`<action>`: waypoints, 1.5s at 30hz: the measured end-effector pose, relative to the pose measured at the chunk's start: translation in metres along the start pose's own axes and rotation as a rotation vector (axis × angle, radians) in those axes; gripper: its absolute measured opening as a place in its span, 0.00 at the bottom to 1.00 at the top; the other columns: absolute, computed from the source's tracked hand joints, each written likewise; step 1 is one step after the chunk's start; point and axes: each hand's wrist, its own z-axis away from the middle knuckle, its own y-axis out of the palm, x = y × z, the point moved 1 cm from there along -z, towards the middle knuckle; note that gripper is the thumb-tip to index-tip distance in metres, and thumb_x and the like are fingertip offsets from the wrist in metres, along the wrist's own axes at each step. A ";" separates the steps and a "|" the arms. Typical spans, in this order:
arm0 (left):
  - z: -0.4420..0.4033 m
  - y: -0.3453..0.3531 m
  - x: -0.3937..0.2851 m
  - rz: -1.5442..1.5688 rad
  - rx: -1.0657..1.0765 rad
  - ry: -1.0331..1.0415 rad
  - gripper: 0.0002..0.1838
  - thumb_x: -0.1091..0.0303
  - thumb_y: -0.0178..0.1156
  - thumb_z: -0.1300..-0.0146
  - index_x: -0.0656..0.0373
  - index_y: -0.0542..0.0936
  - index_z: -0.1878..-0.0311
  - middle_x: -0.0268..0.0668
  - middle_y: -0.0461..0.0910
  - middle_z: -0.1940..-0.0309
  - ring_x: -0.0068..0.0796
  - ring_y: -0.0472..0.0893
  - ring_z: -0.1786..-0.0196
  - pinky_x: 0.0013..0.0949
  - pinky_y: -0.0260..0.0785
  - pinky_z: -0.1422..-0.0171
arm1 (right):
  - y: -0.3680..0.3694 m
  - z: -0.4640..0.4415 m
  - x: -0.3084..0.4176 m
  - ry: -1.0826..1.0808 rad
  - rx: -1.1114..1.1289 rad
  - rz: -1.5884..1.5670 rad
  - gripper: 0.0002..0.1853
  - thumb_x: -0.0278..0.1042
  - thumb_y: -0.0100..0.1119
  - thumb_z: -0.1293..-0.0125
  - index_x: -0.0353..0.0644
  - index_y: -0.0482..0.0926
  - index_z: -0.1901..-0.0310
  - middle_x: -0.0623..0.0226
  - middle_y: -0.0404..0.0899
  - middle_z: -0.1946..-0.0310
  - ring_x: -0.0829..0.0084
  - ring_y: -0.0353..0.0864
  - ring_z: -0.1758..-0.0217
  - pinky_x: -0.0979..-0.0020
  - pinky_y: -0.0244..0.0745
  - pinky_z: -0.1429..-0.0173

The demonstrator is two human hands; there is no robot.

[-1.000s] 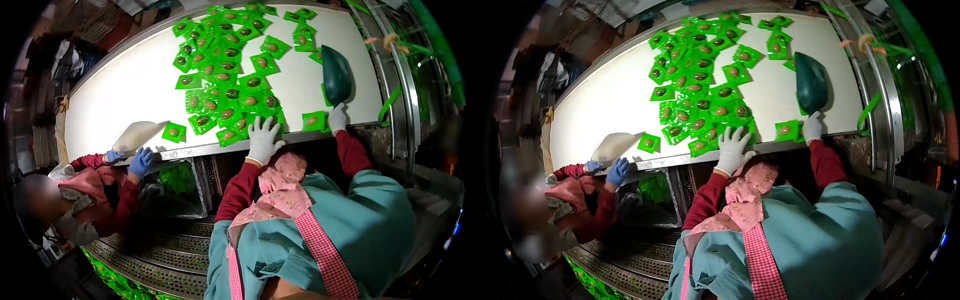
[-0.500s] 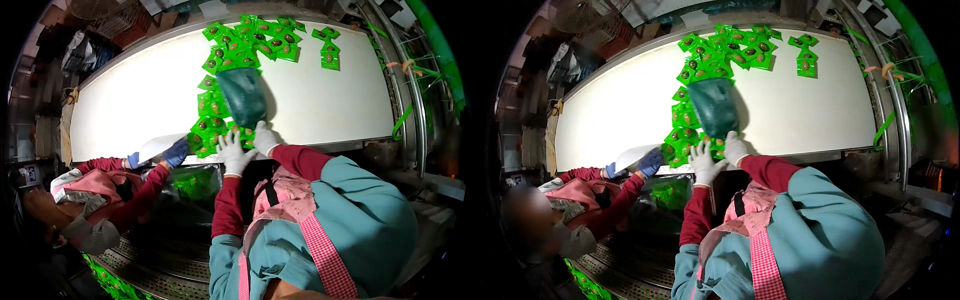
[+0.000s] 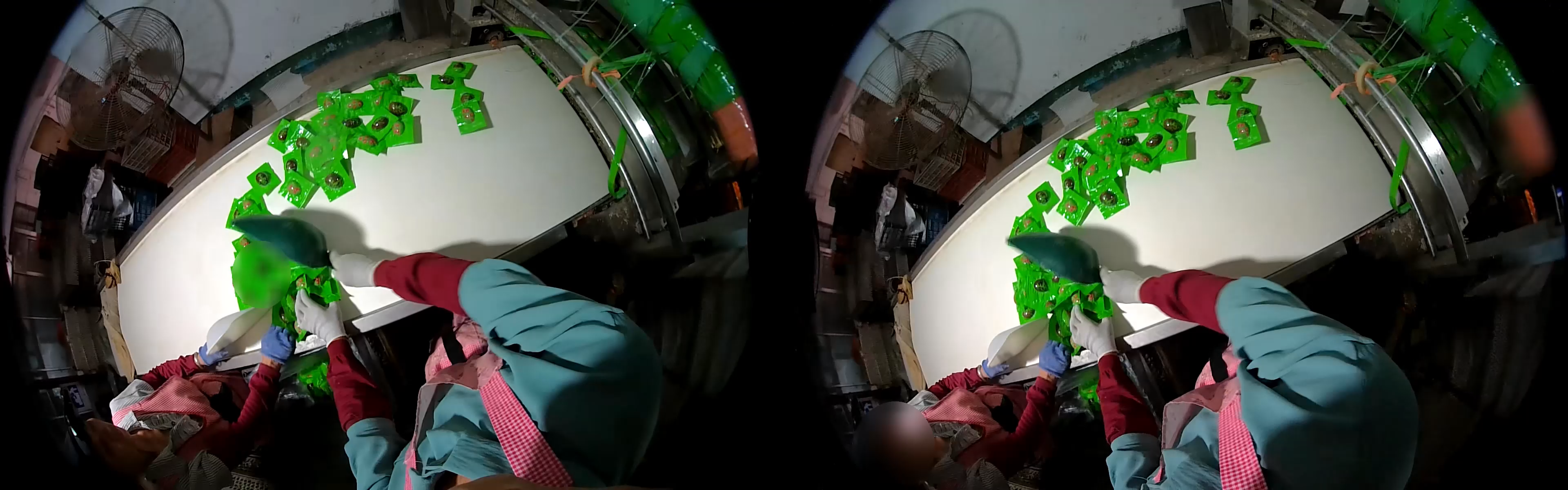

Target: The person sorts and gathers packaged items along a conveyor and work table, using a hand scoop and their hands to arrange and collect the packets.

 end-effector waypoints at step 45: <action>0.033 -0.009 -0.085 0.233 0.392 0.142 0.16 0.76 0.58 0.53 0.56 0.79 0.58 0.36 0.78 0.54 0.44 0.76 0.52 0.43 0.71 0.48 | -0.384 -0.121 -0.285 0.326 -0.445 0.394 0.33 0.60 0.49 0.35 0.28 0.78 0.61 0.36 0.79 0.65 0.39 0.79 0.58 0.50 0.73 0.55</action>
